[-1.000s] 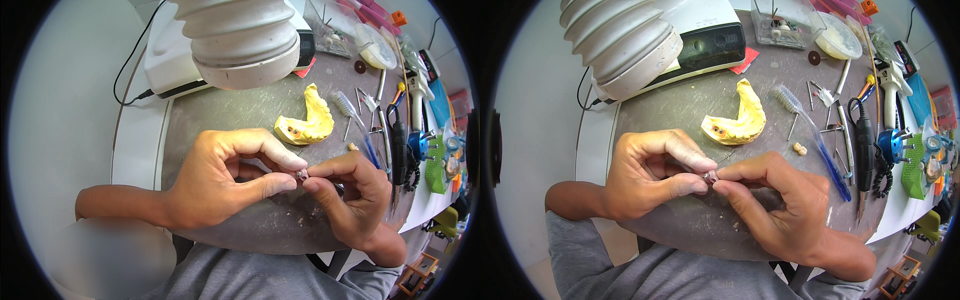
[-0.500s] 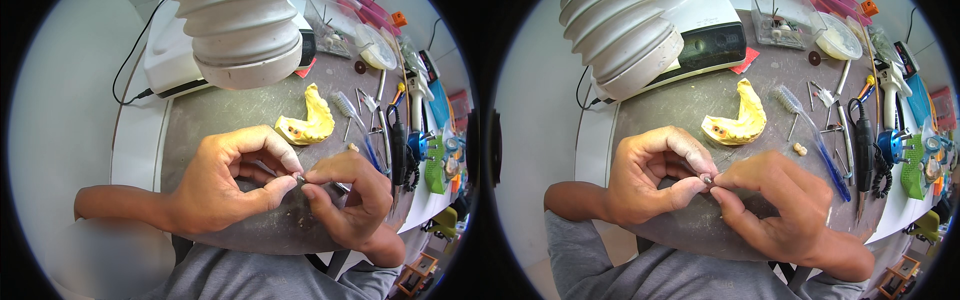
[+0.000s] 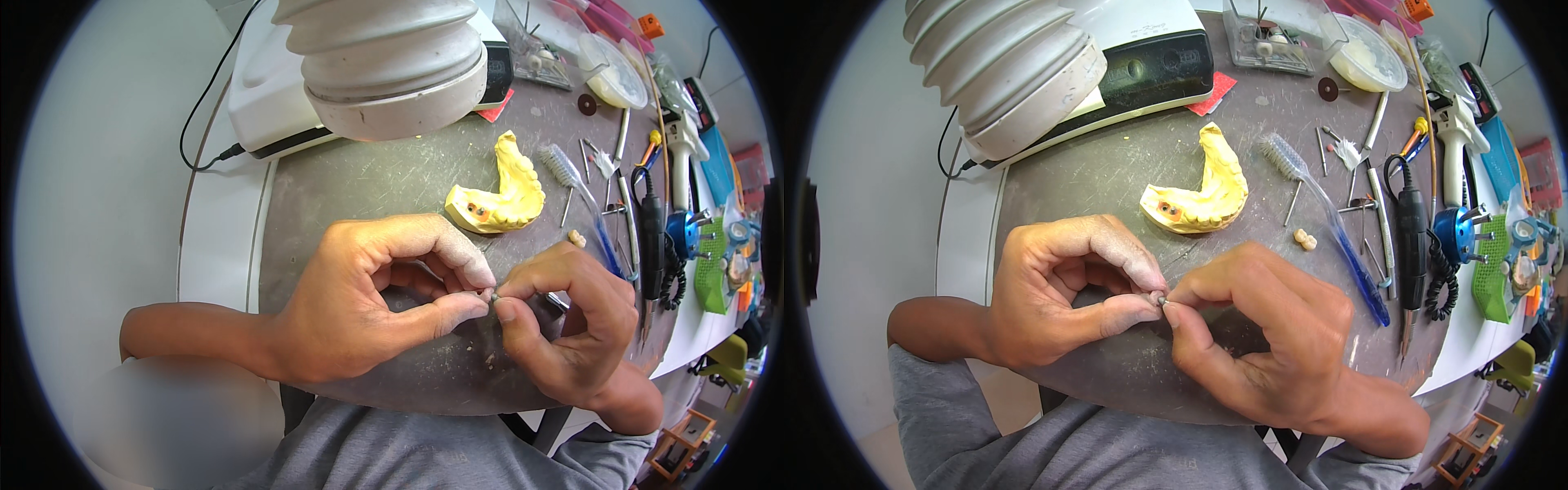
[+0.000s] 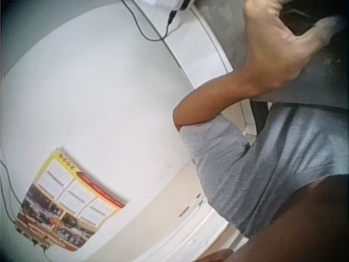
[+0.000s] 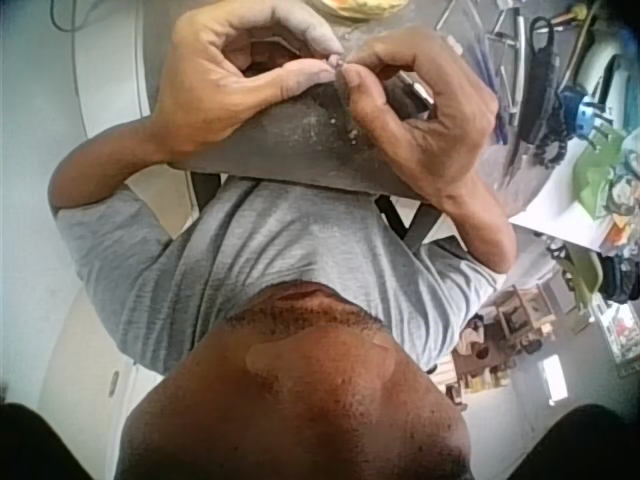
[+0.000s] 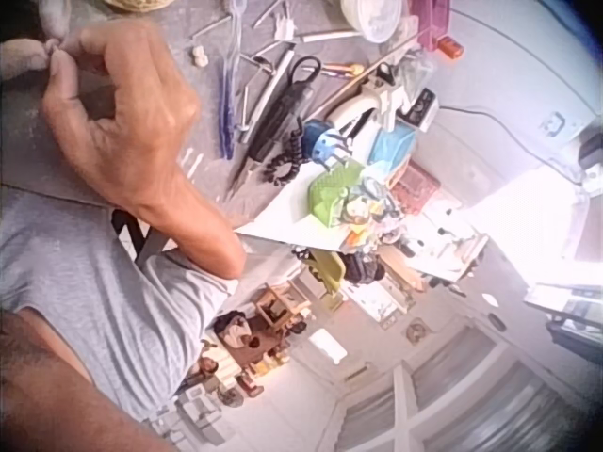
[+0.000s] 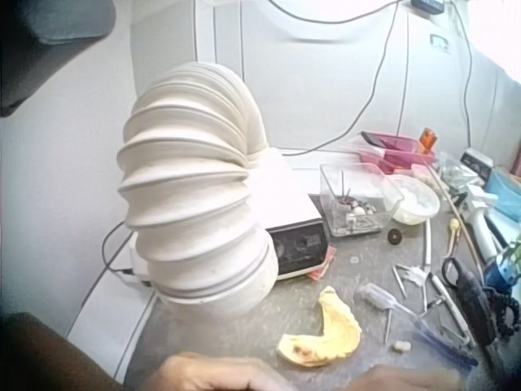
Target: The person uses a rotary tool to trim a dental prosthesis component while holding it against a yellow dental cast. They also handle small metal pins and a plastic component, placing them into the model.
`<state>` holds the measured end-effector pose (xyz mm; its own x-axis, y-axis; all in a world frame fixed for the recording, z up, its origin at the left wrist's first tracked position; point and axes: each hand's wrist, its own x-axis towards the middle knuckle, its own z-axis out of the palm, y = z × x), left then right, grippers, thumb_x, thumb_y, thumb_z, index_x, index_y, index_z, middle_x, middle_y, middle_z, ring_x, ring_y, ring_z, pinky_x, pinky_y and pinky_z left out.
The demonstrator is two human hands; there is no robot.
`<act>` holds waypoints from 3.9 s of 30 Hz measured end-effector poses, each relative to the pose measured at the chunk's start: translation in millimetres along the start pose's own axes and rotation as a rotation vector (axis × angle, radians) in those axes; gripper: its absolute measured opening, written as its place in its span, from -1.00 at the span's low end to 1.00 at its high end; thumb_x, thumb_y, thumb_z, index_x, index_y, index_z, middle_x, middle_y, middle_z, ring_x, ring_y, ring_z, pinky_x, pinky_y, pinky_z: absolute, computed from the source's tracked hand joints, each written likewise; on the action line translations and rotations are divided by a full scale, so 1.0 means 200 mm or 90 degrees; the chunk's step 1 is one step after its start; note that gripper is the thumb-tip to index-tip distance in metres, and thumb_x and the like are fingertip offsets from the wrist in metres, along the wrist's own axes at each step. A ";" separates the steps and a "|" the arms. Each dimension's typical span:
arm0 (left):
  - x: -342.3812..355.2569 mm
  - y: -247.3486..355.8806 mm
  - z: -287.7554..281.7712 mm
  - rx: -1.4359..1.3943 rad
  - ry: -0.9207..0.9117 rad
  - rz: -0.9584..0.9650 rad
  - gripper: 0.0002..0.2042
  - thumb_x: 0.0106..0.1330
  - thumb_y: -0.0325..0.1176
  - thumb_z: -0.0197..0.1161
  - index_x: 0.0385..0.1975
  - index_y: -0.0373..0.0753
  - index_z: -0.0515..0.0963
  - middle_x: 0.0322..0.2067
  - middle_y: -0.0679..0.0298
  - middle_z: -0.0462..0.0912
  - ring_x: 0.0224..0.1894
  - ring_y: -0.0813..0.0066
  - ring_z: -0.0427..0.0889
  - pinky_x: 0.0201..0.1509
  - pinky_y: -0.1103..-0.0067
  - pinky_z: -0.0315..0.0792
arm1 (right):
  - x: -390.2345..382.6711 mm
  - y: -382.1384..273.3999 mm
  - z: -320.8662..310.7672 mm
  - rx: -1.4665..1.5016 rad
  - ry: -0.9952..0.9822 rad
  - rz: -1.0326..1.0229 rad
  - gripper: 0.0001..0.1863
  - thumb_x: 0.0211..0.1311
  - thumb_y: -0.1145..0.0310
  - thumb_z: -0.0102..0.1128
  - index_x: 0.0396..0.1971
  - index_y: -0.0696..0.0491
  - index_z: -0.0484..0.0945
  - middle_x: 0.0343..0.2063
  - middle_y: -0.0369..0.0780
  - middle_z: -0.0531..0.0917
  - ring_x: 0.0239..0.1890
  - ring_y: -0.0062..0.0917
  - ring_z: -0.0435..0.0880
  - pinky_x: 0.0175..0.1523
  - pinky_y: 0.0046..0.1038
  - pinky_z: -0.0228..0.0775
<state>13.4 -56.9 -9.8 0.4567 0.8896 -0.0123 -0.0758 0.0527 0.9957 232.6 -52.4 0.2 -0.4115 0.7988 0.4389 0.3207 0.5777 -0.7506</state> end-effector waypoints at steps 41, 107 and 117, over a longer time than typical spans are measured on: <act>0.00 0.02 0.01 -0.015 0.018 -0.051 -0.84 0.23 -0.73 0.37 -0.22 -0.43 0.62 -0.21 0.11 0.68 -0.14 0.48 0.73 0.05 0.58 0.65 | -0.01 0.01 0.01 -0.031 0.019 -0.022 -0.81 -0.09 0.64 0.47 -0.43 0.14 0.65 -0.53 -0.19 0.68 -0.53 -0.46 0.68 -0.44 -0.50 0.48; 0.01 0.05 0.01 -0.109 0.028 -0.148 -0.83 0.37 -0.69 0.24 -0.08 -0.52 0.58 -0.10 -0.03 0.70 -0.03 0.29 0.75 0.04 0.49 0.71 | -0.01 0.01 -0.03 -0.092 -0.006 -0.066 -0.83 -0.04 0.65 0.35 -0.41 0.23 0.56 -0.50 -0.14 0.67 -0.50 -0.52 0.59 -0.37 -0.55 0.39; 0.02 0.07 0.01 -0.116 0.025 -0.175 -0.81 0.34 -0.70 0.28 -0.08 -0.53 0.59 -0.13 -0.01 0.70 -0.07 0.35 0.76 0.03 0.54 0.70 | -0.01 0.01 -0.03 -0.088 -0.012 -0.068 -0.84 -0.01 0.62 0.36 -0.41 0.25 0.56 -0.52 -0.13 0.66 -0.52 -0.51 0.60 -0.39 -0.55 0.39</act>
<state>15.2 -53.9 4.0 0.4477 0.8472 -0.2859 -0.1134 0.3710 0.9217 238.4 -51.2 0.5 -0.4651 0.7294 0.5016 0.3887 0.6774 -0.6245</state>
